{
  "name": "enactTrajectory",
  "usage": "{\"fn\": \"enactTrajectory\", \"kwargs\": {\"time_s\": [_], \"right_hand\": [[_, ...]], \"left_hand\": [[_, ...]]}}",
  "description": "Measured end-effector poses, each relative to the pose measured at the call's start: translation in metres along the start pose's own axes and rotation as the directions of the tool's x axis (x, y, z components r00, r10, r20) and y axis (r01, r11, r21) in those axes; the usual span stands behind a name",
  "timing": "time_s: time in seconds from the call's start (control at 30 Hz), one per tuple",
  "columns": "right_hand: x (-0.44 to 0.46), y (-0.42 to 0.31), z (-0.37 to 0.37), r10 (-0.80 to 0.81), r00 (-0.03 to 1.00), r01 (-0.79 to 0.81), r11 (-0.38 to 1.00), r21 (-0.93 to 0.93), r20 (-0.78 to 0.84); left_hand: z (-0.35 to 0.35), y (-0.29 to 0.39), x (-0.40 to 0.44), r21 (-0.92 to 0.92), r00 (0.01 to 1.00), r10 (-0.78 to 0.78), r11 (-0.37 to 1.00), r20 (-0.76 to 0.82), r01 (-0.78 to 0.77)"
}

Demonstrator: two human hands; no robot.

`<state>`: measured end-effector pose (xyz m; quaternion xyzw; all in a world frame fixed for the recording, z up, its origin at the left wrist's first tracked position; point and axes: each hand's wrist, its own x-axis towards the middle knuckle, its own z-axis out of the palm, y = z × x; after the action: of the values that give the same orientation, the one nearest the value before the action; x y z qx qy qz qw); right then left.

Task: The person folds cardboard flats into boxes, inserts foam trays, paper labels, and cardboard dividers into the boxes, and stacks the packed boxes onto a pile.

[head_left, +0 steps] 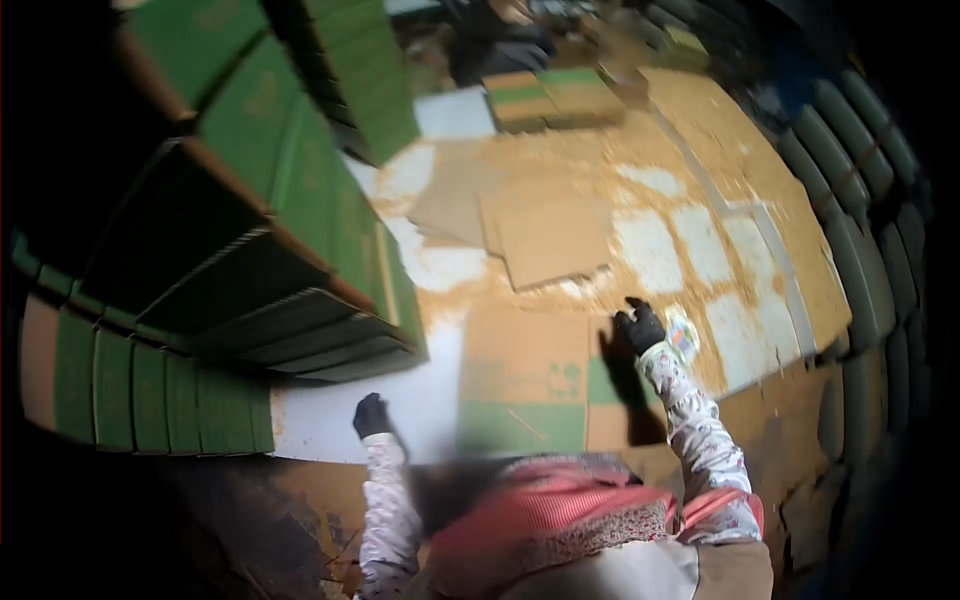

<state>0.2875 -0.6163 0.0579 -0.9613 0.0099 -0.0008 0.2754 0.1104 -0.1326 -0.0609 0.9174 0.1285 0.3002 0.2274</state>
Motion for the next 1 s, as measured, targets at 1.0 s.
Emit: {"fn": "enactTrajectory", "kwargs": {"time_s": [1.0], "right_hand": [[0.016, 0.074, -0.174, -0.799, 0.323, 0.269, 0.591, 0.761, 0.507]], "left_hand": [[0.082, 0.524, 0.042, -0.192, 0.641, 0.648, 0.749, 0.412, -0.634]]}}
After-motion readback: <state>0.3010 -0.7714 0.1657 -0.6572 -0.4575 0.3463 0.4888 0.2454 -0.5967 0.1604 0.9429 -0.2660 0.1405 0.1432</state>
